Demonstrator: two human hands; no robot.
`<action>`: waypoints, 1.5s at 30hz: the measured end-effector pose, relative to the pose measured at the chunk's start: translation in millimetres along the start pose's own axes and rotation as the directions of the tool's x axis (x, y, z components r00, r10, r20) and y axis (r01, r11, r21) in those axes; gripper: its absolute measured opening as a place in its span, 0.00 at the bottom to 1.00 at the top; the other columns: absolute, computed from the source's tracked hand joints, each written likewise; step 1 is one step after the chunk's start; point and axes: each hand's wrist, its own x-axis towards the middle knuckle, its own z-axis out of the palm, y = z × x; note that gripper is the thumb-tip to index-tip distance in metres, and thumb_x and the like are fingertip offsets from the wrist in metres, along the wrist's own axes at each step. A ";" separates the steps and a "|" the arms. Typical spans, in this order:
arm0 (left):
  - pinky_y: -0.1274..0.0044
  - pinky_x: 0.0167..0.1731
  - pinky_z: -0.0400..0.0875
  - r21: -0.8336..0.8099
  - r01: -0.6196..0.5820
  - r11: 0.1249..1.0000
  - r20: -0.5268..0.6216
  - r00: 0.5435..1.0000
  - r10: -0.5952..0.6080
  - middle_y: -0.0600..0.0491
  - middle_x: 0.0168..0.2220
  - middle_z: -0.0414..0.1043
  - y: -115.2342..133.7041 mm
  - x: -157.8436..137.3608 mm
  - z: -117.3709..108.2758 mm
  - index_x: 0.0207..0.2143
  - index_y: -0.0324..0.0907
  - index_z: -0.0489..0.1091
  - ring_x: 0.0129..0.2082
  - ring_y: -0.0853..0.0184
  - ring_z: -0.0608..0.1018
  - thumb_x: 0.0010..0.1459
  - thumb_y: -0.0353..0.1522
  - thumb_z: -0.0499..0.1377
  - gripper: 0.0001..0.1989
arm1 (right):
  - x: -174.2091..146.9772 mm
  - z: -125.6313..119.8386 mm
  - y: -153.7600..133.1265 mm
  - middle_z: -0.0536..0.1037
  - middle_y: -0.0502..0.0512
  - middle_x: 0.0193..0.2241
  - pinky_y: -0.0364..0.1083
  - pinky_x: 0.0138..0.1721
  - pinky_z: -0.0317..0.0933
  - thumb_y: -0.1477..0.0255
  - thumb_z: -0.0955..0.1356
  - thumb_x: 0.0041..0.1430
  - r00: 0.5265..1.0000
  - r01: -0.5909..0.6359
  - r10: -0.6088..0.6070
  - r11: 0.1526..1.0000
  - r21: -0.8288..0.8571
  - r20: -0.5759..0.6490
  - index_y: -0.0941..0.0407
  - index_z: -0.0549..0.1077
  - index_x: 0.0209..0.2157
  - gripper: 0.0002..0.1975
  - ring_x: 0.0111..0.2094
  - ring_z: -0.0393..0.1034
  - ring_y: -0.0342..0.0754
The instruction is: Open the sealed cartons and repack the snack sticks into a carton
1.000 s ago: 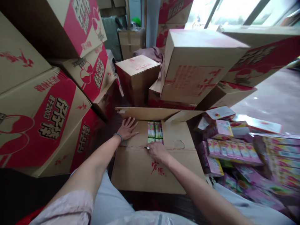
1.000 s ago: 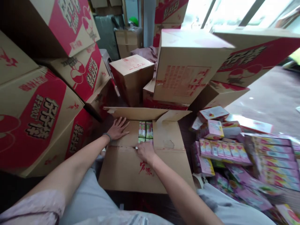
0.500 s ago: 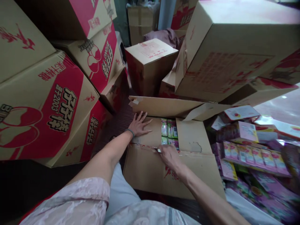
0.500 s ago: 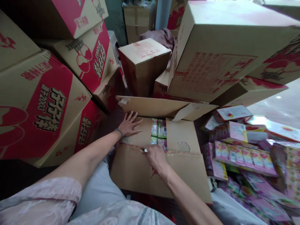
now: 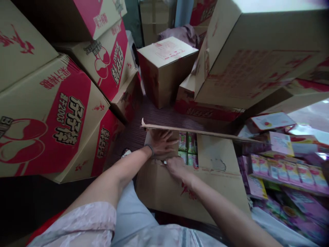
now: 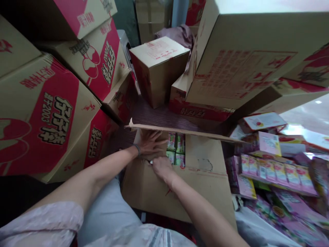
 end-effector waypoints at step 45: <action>0.61 0.63 0.48 -0.162 -0.156 0.974 0.013 0.987 0.161 0.49 0.66 0.49 123.3 105.2 -30.2 0.64 0.51 0.54 0.66 0.56 0.52 0.64 0.50 0.42 0.29 | -104.4 10.0 77.7 0.76 0.58 0.36 0.45 0.34 0.53 0.75 0.59 0.62 0.959 -0.037 0.066 0.993 0.109 -0.276 0.58 0.72 0.39 0.12 0.38 0.69 0.50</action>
